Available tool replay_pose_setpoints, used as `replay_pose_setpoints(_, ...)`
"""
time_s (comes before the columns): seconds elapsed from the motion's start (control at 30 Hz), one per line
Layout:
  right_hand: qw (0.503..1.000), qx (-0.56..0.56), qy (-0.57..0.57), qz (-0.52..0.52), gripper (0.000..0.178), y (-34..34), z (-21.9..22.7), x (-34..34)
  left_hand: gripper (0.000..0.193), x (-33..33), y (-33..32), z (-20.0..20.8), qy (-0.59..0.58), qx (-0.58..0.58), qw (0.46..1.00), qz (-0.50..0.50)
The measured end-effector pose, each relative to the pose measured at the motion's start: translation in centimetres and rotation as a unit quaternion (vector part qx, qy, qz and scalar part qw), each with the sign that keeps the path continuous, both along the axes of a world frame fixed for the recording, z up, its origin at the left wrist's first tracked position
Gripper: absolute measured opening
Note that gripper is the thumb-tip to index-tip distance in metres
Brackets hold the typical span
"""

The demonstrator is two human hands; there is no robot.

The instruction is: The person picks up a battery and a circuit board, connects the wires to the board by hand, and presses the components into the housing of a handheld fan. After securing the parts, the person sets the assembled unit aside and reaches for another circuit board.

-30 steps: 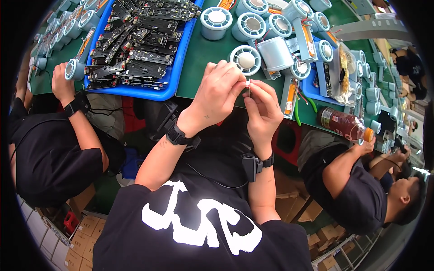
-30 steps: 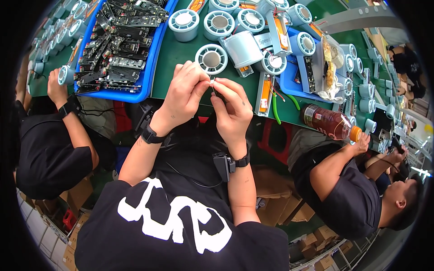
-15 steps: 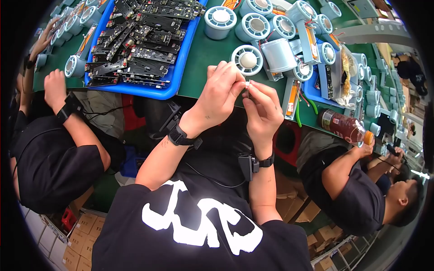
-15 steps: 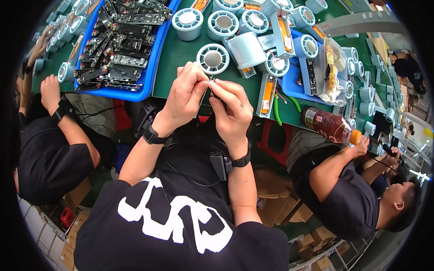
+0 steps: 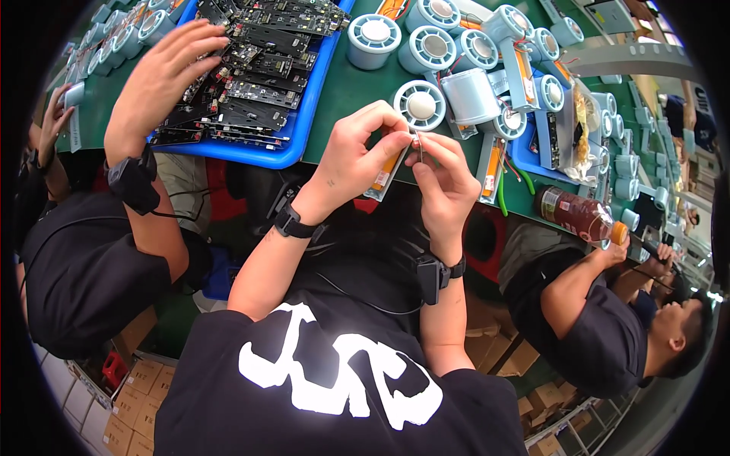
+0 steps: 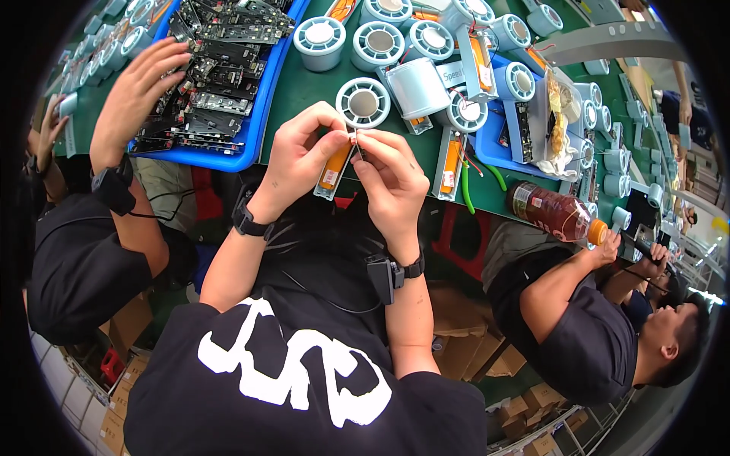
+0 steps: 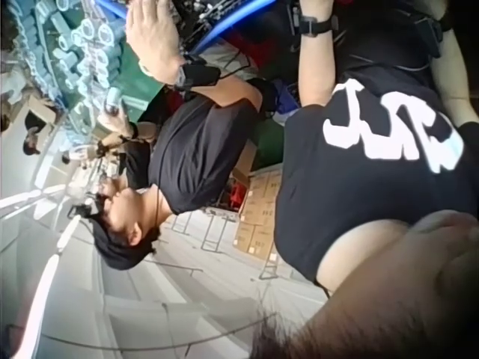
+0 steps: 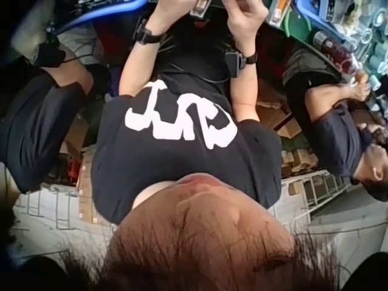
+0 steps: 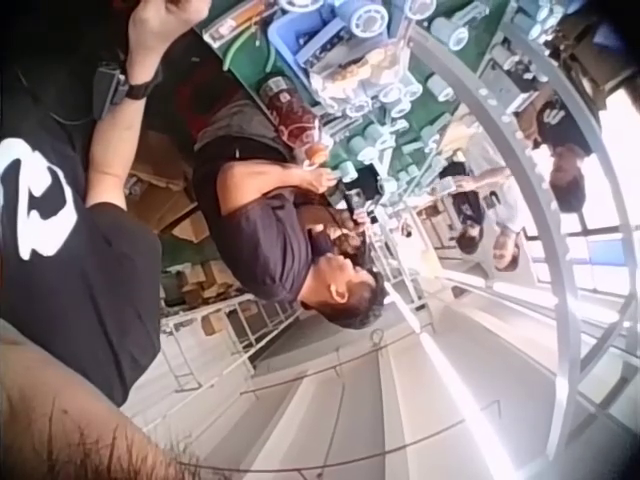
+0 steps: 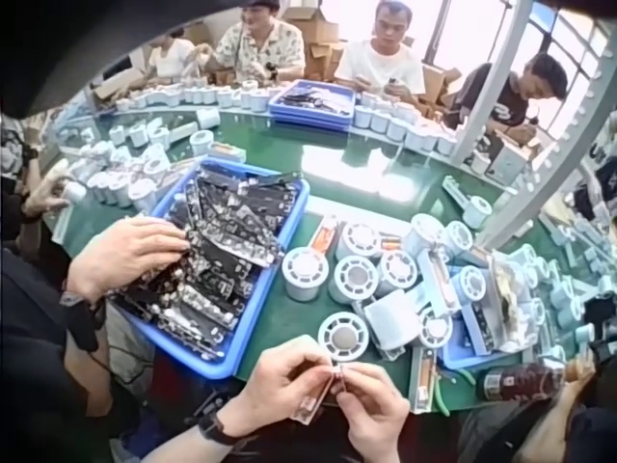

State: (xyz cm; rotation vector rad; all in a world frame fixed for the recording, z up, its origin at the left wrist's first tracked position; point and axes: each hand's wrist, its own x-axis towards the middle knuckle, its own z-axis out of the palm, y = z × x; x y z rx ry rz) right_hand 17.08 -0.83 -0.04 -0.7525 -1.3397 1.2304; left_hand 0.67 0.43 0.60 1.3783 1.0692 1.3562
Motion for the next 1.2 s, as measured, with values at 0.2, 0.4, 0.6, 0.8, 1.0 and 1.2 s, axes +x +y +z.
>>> replay_pose_setpoints(0.2, 0.998, 0.012, -0.041, -0.037, 0.034, -0.2, 0.5, 0.1, 0.007, -0.1, 0.0, 0.0, 0.082, 0.101, 0.991, 0.018)
replay_pose_setpoints(0.4, 0.994, 0.055, -0.086, -0.033, 0.035, -0.2, 0.2, 0.5, 0.009, 0.2, -0.4, -0.1, 0.083, 0.109, 0.990, 0.017)
replay_pose_setpoints(0.6, 0.995, 0.043, -0.067, -0.051, 0.033, -0.4, 0.0, 0.7, 0.009, 0.5, -0.5, -0.1, 0.064, 0.093, 0.994, 0.014)
replay_pose_setpoints(0.8, 0.989, 0.075, -0.105, -0.070, 0.035, -0.4, 0.0, 0.7, 0.009, 0.9, -0.7, 0.1, 0.048, 0.069, 0.996, 0.007)
replay_pose_setpoints(1.0, 0.976, 0.129, -0.162, -0.071, 0.034, 0.1, 0.1, 1.1, 0.009, 1.0, -0.9, -0.2, 0.033, 0.049, 0.998, 0.011)
replay_pose_setpoints(1.2, 0.984, 0.106, -0.138, -0.040, 0.034, 0.4, 0.2, 1.2, 0.009, 0.7, -0.6, -0.7, 0.019, 0.066, 0.998, -0.002)
